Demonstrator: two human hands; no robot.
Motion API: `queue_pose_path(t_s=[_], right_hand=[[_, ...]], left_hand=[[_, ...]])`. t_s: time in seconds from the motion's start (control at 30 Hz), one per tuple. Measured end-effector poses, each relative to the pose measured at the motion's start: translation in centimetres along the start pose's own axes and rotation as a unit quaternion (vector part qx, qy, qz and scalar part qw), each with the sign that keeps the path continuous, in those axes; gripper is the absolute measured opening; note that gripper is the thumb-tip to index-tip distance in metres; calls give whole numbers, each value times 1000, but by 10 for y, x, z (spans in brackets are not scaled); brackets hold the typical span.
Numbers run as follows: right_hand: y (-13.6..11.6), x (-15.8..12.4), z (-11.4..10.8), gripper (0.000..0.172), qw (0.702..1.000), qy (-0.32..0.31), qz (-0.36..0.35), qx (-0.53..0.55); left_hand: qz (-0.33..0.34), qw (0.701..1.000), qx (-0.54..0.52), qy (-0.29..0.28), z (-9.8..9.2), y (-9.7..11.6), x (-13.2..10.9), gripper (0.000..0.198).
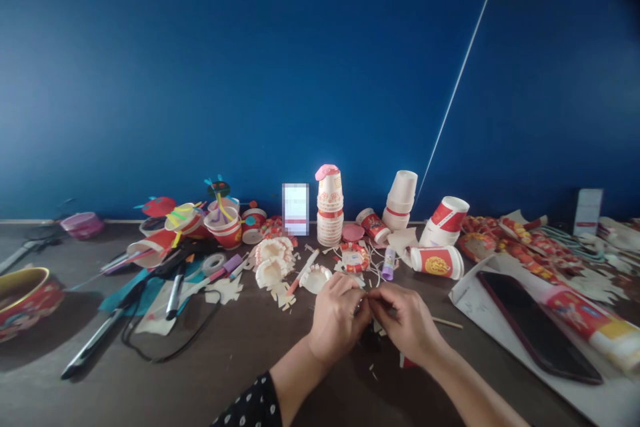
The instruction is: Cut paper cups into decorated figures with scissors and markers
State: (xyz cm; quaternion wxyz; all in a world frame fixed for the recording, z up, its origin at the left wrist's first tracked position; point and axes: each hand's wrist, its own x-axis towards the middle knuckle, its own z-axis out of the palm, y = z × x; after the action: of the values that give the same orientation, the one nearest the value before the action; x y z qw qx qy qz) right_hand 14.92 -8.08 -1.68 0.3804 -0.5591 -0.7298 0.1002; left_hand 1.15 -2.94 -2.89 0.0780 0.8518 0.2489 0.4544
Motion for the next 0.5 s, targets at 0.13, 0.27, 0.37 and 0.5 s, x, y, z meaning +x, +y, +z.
queue_pose_path(t_s=[0.13,0.27,0.37,0.5], right_hand=[[-2,0,1,16,999,10,37,3],[-3,0,2,15,999,17,46,10],[-4,1,2,15,999,18,48,13],[-5,1,1,15,998,19,46,25]], left_hand=[[-10,1000,-19,2,0,0,0,16],[-56,997,-49,11,1,-1,-1,13],[-92,993,-75,11,3,-1,-1,13],[-145,983,-116,18,5,-1,1,13]])
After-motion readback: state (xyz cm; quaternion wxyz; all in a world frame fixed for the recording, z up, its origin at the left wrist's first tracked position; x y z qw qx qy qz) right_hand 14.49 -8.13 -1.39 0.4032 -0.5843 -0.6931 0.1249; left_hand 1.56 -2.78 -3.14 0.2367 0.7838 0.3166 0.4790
